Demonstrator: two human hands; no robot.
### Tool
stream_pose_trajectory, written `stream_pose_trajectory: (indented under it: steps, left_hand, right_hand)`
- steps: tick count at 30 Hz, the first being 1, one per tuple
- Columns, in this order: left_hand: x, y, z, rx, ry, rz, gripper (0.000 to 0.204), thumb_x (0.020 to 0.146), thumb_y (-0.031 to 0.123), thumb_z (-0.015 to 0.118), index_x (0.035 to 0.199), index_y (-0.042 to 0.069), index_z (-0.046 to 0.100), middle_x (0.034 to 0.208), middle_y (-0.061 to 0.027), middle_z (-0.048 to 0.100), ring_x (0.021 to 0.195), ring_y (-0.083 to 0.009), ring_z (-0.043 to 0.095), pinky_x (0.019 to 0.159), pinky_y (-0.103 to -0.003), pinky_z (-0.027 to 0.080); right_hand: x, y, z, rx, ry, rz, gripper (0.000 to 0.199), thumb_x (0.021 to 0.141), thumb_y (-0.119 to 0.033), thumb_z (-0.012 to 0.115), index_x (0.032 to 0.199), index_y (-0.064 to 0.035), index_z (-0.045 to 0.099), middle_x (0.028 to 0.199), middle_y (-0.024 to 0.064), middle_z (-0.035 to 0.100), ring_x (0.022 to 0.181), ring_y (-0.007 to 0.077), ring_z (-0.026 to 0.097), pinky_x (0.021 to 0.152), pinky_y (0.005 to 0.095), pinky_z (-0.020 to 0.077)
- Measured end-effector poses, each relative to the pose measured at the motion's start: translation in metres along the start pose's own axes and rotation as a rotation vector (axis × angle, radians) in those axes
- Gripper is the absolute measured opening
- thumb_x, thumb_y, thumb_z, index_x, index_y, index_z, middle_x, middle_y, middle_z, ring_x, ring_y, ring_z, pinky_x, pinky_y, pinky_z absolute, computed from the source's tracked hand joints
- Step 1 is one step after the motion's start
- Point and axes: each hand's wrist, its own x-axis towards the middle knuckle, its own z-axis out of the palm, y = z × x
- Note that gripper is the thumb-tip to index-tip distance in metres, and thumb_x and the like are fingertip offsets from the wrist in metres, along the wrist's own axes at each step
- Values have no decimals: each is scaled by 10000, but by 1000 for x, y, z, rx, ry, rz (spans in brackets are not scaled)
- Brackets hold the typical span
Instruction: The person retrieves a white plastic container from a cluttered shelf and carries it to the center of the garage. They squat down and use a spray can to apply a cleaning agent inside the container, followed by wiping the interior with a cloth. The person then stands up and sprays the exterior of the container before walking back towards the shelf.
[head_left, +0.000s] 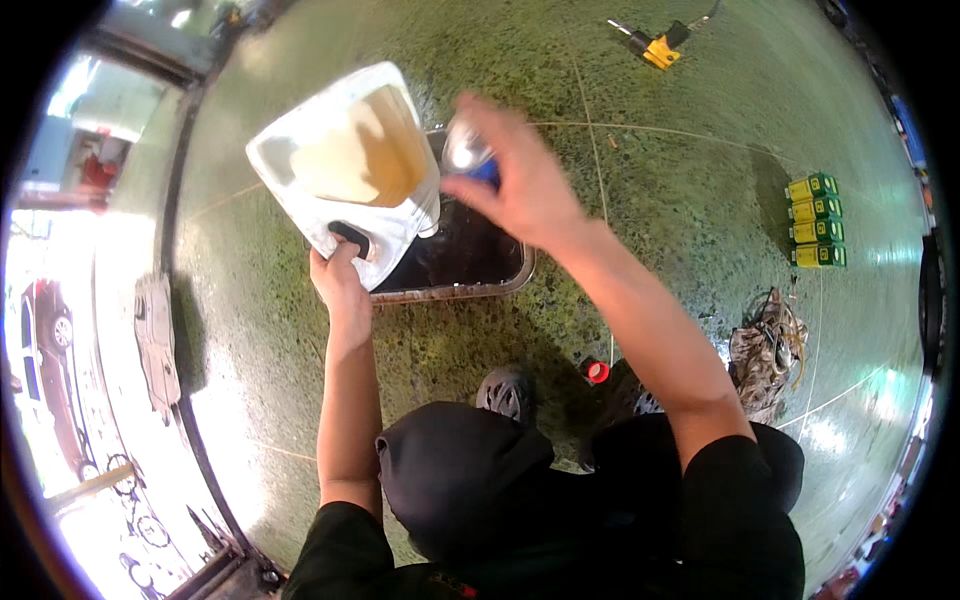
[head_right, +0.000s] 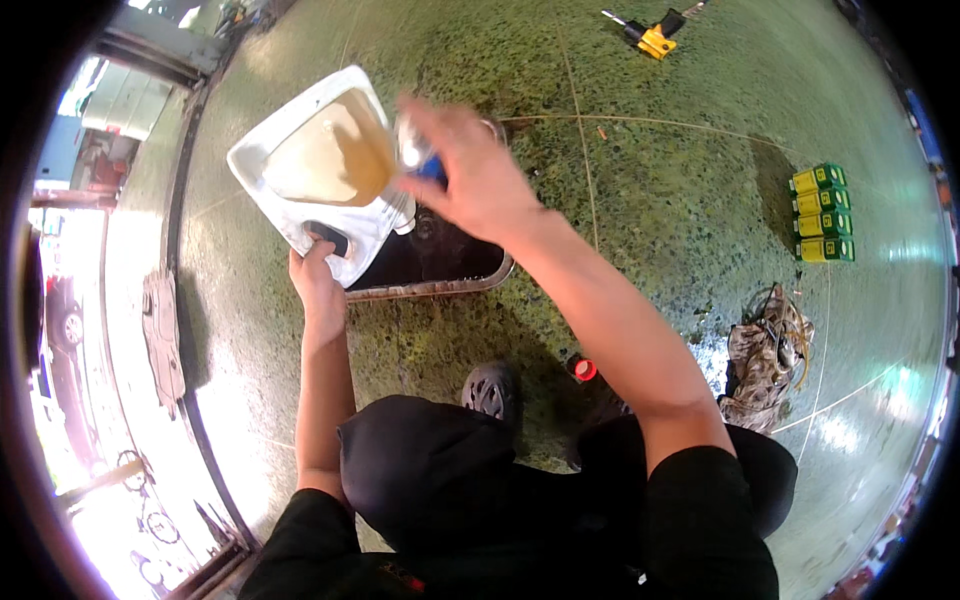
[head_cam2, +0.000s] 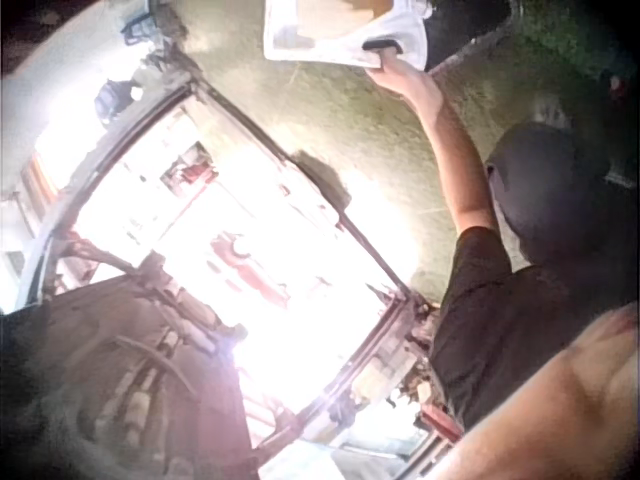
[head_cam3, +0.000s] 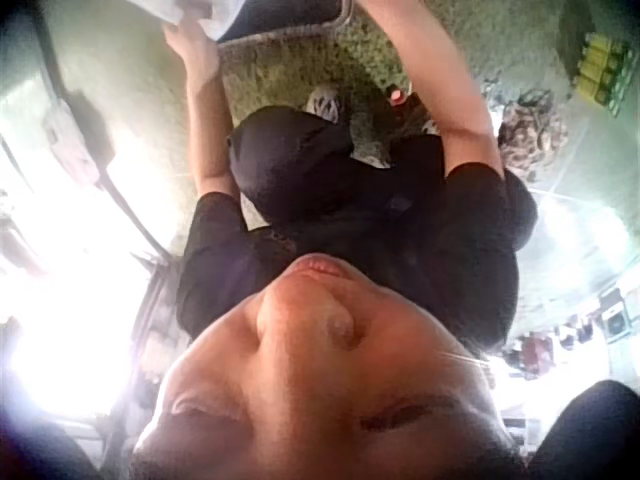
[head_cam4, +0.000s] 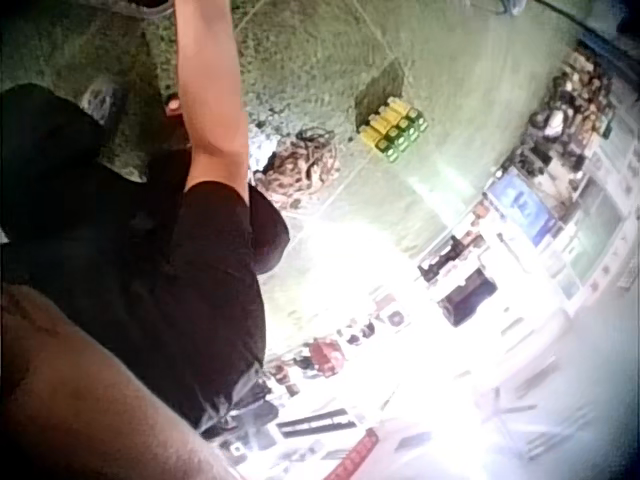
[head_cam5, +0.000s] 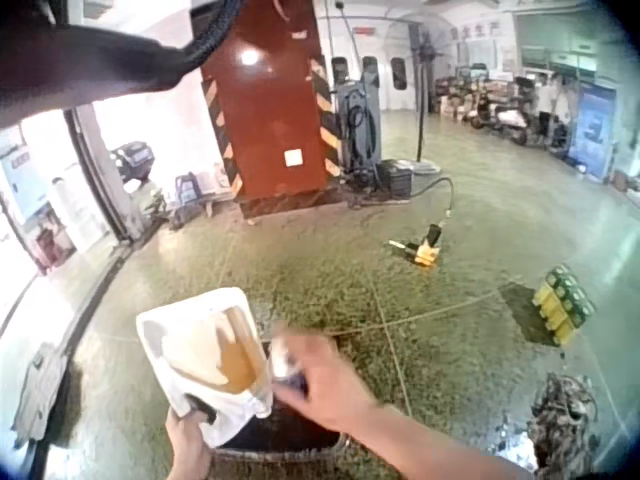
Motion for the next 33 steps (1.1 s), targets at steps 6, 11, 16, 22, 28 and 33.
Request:
stream_pose_trajectory:
  steps: [6, 11, 16, 22, 28, 33]
  left_hand:
    - [4, -4, 0, 82, -113, 53, 277, 732, -123, 571, 951, 46, 577, 960, -4, 600, 917, -134, 591, 849, -275, 464]
    - [-7, 0, 11, 245, -73, 113, 248, 787, -119, 581, 991, 23, 572, 986, -27, 589, 920, -141, 575, 867, -288, 460]
    - [-18, 4, 23, 344, -73, 135, 221, 820, -90, 619, 1008, 7, 556, 994, -41, 585, 925, -162, 578, 877, -303, 458]
    - [-18, -2, 27, 349, -113, 115, 225, 873, -46, 644, 1080, -21, 559, 1025, -67, 601, 953, -178, 592, 873, -322, 484]
    - [-29, 2, 38, 230, -195, 30, 187, 908, -26, 640, 1060, 0, 536, 1036, -75, 593, 946, -166, 586, 855, -319, 492]
    - [-25, 3, 37, 254, -238, 41, 299, 920, 14, 634, 1198, -39, 534, 1159, -134, 612, 1044, -232, 620, 879, -366, 528]
  right_hand:
    - [-24, -14, 40, 136, 2, 147, 574, 880, -398, 706, 1383, -227, 487, 1177, 216, 544, 969, 405, 638, 790, 449, 564]
    - [-15, -13, 65, 82, 26, 130, 603, 856, -346, 734, 1370, -239, 438, 1177, 237, 539, 1044, 412, 610, 854, 472, 538]
    - [-11, -10, 74, 79, 99, 231, 573, 848, -344, 741, 1348, -242, 481, 1205, 216, 542, 1075, 390, 602, 884, 470, 527]
    - [-10, -10, 72, 19, 215, 156, 545, 821, -337, 764, 1305, -267, 524, 1194, 181, 552, 1073, 374, 608, 864, 455, 534]
    - [-9, -4, 84, -99, 230, 235, 495, 842, -369, 722, 1297, -270, 553, 1202, 175, 549, 1091, 361, 594, 873, 450, 514]
    - [-7, 23, 83, -197, 211, 334, 503, 872, -355, 685, 1340, -276, 517, 1209, 171, 542, 1103, 345, 594, 872, 462, 506]
